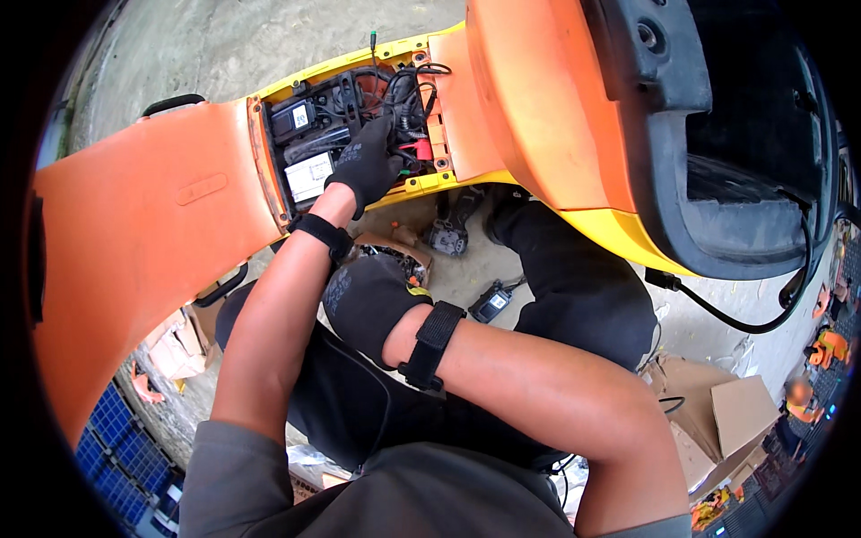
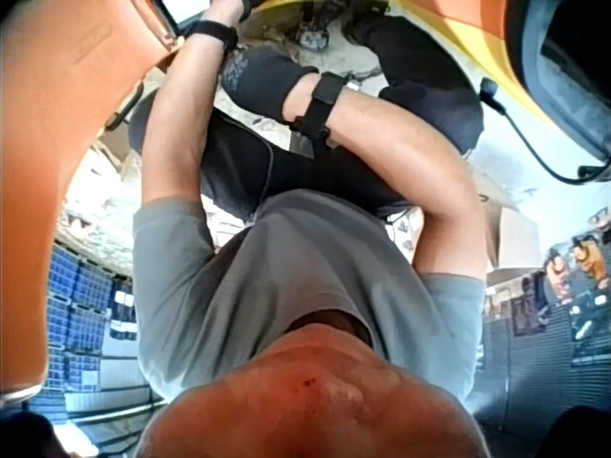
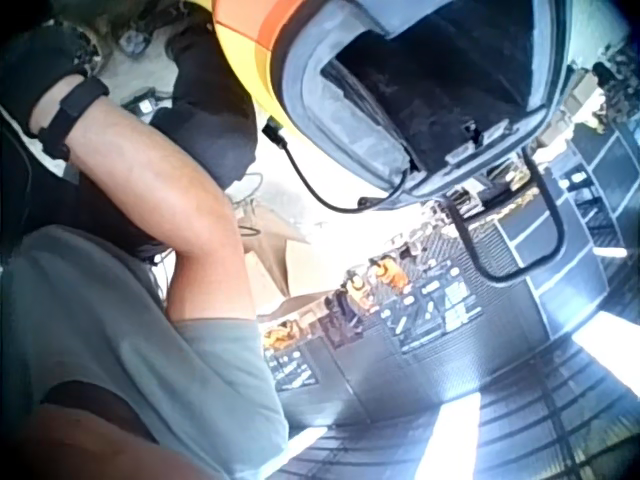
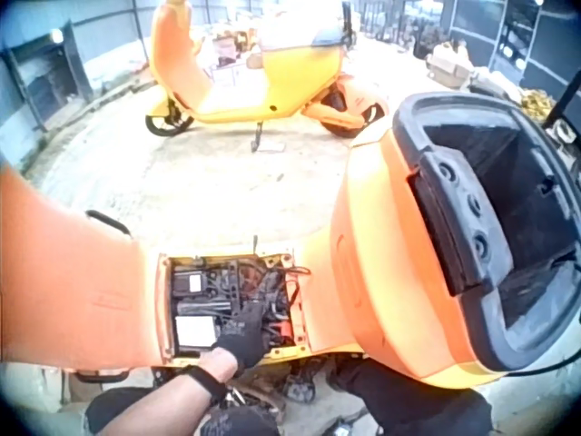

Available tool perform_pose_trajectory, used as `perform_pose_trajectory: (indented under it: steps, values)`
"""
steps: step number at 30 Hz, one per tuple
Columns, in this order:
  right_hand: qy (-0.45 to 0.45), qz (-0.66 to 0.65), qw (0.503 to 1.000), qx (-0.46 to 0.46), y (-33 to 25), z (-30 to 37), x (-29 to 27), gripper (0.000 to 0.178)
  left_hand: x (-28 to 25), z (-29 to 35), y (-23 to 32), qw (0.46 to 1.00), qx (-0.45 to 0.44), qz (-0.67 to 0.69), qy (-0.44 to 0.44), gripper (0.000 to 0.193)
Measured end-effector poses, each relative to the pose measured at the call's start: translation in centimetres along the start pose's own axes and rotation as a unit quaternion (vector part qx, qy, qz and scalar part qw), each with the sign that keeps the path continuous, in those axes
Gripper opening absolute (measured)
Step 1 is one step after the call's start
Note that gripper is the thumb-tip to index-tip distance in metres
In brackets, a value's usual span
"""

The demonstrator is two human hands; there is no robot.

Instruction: The person works on the wiring and electrical components inside the battery compartment of a motorcycle, connecting wires and arranging cables by hand.

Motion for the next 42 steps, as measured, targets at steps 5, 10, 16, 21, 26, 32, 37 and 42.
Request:
perform_pose_trajectory:
  steps: [5,10,16,21,26,32,37,42]
  values:
    - [-0.004,-0.007,1.000,0.010,0.1,0.4,-0.6,0.013,0.2,0.8,0.6,0.994,0.014,-0.106,-0.017,0.064]
    - [-0.102,-0.013,0.994,0.048,-0.6,-0.4,-1.1,0.014,0.1,0.8,0.5,0.991,0.014,-0.131,-0.019,0.082]
    - [-0.020,-0.020,0.995,0.093,-0.3,-0.2,0.1,0.017,0.4,0.7,1.1,0.986,0.004,-0.163,-0.018,0.079]
    - [-0.041,-0.007,0.998,0.040,-0.3,-0.1,-0.9,0.012,-0.2,-0.1,-0.5,0.997,0.058,-0.024,0.045,0.054]
    - [-0.012,0.033,0.998,0.057,-0.5,0.2,-0.9,0.017,-1.7,-0.6,-0.5,0.991,0.093,0.037,0.092,0.031]
    - [-0.020,0.016,0.999,0.022,-0.3,-0.1,-0.3,0.011,-0.9,-0.9,-2.3,0.991,0.117,0.044,-0.043,0.038]
    - [-0.062,0.032,0.997,0.019,-0.6,-0.3,-0.7,0.012,-1.1,0.4,-0.5,0.992,0.108,-0.020,-0.063,0.051]
    - [-0.022,0.025,0.999,0.042,-0.7,-0.5,-0.6,0.013,0.1,1.2,0.1,0.990,0.078,-0.117,-0.028,0.061]
Point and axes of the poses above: each hand's wrist, its own z-axis away from the middle knuckle, its own x-axis out of the palm, y = z × x, the point moved 4 cm from there along -z, towards the middle knuckle, and after that the axes turned 5 degrees about -x, right-handed, at the moved point
